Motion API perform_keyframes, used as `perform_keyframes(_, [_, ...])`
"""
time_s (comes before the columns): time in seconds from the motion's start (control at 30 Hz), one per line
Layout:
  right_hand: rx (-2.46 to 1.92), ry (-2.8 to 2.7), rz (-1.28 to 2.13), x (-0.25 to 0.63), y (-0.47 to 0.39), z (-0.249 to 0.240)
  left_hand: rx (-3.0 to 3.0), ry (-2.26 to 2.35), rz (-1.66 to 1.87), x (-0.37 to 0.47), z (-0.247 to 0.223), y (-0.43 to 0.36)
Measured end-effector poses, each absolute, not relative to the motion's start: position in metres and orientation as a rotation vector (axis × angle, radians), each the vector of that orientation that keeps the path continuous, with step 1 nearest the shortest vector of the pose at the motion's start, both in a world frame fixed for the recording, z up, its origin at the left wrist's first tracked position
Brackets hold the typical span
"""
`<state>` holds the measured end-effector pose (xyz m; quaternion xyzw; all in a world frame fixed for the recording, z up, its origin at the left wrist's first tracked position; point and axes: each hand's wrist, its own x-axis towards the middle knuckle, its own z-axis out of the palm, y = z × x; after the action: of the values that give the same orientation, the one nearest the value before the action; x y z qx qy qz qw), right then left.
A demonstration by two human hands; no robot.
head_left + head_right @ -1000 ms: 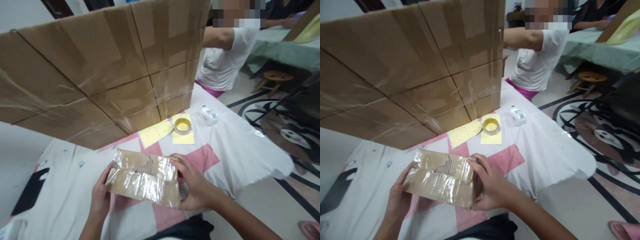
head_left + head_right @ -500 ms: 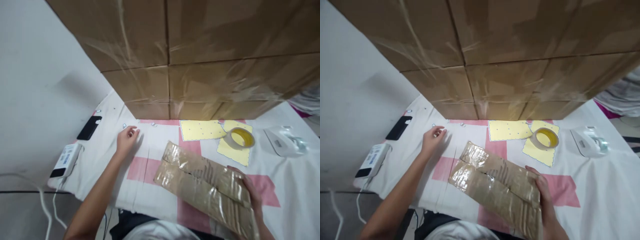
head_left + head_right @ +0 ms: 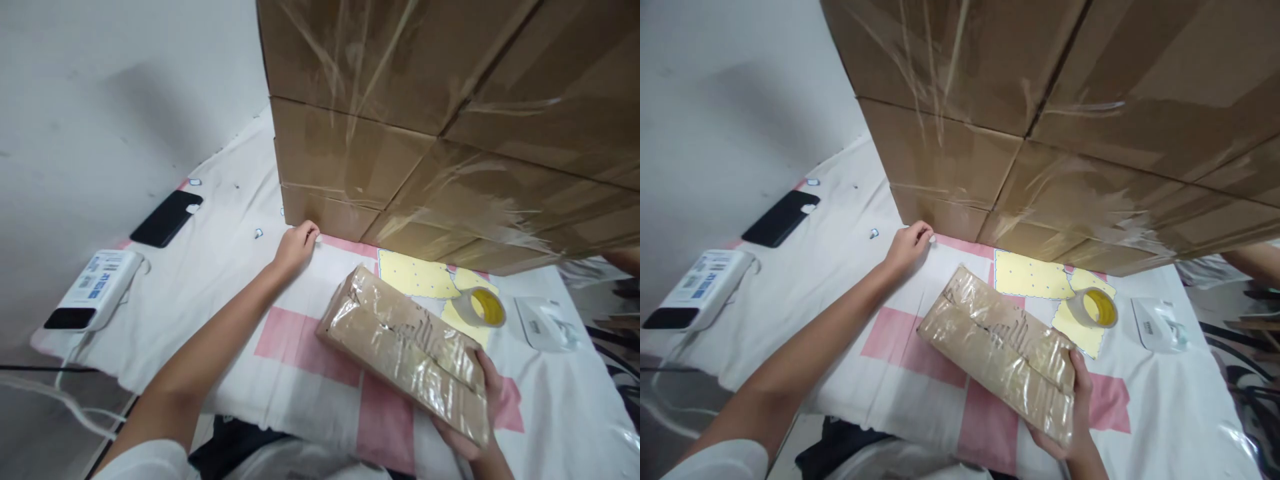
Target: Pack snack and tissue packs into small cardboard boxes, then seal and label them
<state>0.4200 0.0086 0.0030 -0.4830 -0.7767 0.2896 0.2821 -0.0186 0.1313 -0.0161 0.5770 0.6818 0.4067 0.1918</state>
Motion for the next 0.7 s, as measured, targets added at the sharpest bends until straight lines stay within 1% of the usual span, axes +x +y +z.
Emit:
perform_keyframes(0.1, [-1.235, -1.987, 0.683, 0.403, 0.012, 0.009, 1.59, 1.846, 1.179, -0.025, -0.016, 0.126])
perform_keyframes(0.2, [-1.192, -1.928, 0.686, 0.387, 0.017, 0.013, 1.554, 1.82, 1.223, -0.03, -0.017, 0.122])
perform_keyframes(0.4, [-1.208, -2.002, 0.636, 0.39, 0.018, 0.012, 1.493, 1.851, 1.309, -0.039, -0.012, 0.117])
perform_keyframes(0.57, [-1.151, -2.068, 0.613, 0.377, 0.019, 0.015, 1.425, 1.817, 1.369, -0.045, 0.019, 0.099])
perform_keyframes(0.7, [-1.163, -2.24, 0.767, 0.357, 0.026, 0.039, 1.261, 1.784, 1.543, -0.038, 0.061, 0.047])
